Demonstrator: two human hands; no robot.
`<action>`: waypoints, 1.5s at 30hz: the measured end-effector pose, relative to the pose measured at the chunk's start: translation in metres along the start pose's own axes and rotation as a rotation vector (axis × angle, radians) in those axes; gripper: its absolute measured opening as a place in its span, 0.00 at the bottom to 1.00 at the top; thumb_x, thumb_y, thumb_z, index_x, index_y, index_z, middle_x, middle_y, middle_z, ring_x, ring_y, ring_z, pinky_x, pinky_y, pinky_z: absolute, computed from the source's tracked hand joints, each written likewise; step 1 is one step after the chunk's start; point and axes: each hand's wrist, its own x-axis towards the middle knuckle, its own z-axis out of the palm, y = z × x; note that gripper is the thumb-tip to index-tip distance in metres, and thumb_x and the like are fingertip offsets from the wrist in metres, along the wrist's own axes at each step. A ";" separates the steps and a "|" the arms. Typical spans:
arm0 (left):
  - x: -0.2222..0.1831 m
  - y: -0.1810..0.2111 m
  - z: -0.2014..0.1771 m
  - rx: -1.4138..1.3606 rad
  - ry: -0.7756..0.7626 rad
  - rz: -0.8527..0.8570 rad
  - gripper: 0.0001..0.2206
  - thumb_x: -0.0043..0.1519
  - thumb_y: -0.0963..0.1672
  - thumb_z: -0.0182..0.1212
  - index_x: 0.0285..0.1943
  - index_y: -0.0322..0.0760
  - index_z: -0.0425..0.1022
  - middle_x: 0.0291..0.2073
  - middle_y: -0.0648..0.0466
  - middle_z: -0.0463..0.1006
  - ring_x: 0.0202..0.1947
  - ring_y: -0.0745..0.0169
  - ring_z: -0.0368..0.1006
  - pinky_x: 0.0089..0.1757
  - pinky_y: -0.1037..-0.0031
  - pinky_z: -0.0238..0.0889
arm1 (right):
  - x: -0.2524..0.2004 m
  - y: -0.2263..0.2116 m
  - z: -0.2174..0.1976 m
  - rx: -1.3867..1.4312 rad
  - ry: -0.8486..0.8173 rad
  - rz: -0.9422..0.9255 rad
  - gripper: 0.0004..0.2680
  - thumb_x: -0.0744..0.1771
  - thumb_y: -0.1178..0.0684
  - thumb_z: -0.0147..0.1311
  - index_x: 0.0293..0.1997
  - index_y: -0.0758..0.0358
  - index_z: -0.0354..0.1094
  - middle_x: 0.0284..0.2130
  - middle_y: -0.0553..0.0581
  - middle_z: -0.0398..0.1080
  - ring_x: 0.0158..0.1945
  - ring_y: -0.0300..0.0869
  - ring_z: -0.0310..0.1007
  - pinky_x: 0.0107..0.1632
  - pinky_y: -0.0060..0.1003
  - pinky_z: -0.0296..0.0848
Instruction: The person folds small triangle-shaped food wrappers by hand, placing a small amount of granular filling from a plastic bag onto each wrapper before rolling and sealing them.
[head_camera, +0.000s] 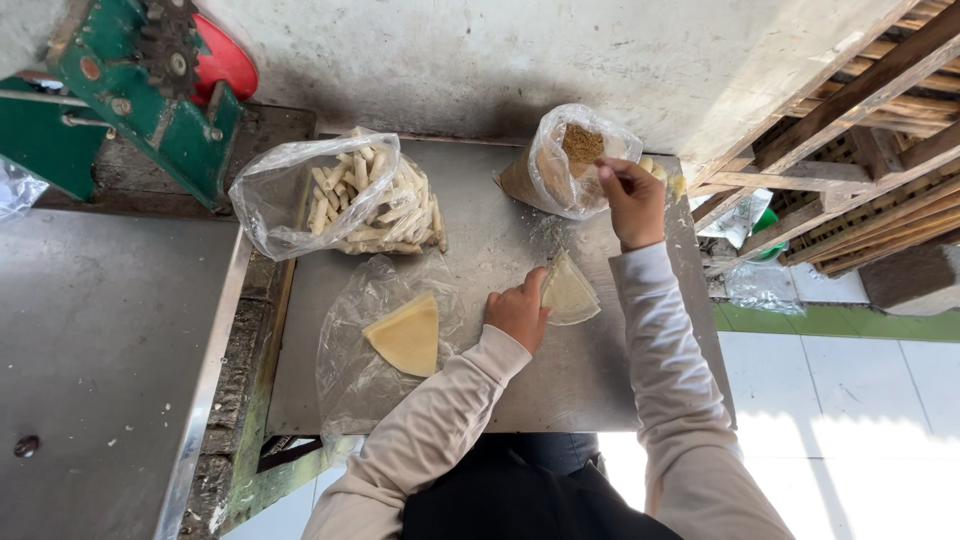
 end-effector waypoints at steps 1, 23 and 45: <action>0.000 -0.001 0.000 -0.020 -0.008 0.017 0.29 0.60 0.42 0.68 0.68 0.41 0.58 0.35 0.48 0.83 0.39 0.48 0.79 0.47 0.56 0.62 | 0.004 -0.003 0.005 0.001 0.009 -0.041 0.05 0.70 0.56 0.59 0.49 0.62 0.77 0.36 0.45 0.77 0.29 0.31 0.63 0.33 0.24 0.65; 0.001 -0.002 -0.004 -0.142 0.035 0.003 0.32 0.57 0.40 0.69 0.69 0.37 0.57 0.35 0.47 0.82 0.36 0.46 0.81 0.41 0.61 0.73 | 0.001 -0.020 0.002 -0.443 -0.177 -0.337 0.07 0.71 0.61 0.51 0.51 0.69 0.75 0.39 0.59 0.69 0.37 0.42 0.70 0.41 0.33 0.71; 0.003 -0.007 -0.002 -0.180 -0.001 -0.002 0.32 0.57 0.39 0.68 0.70 0.37 0.55 0.34 0.49 0.82 0.36 0.50 0.81 0.40 0.64 0.73 | 0.020 0.016 -0.011 -0.025 0.127 0.018 0.09 0.73 0.54 0.49 0.48 0.66 0.76 0.34 0.48 0.74 0.33 0.30 0.64 0.37 0.25 0.67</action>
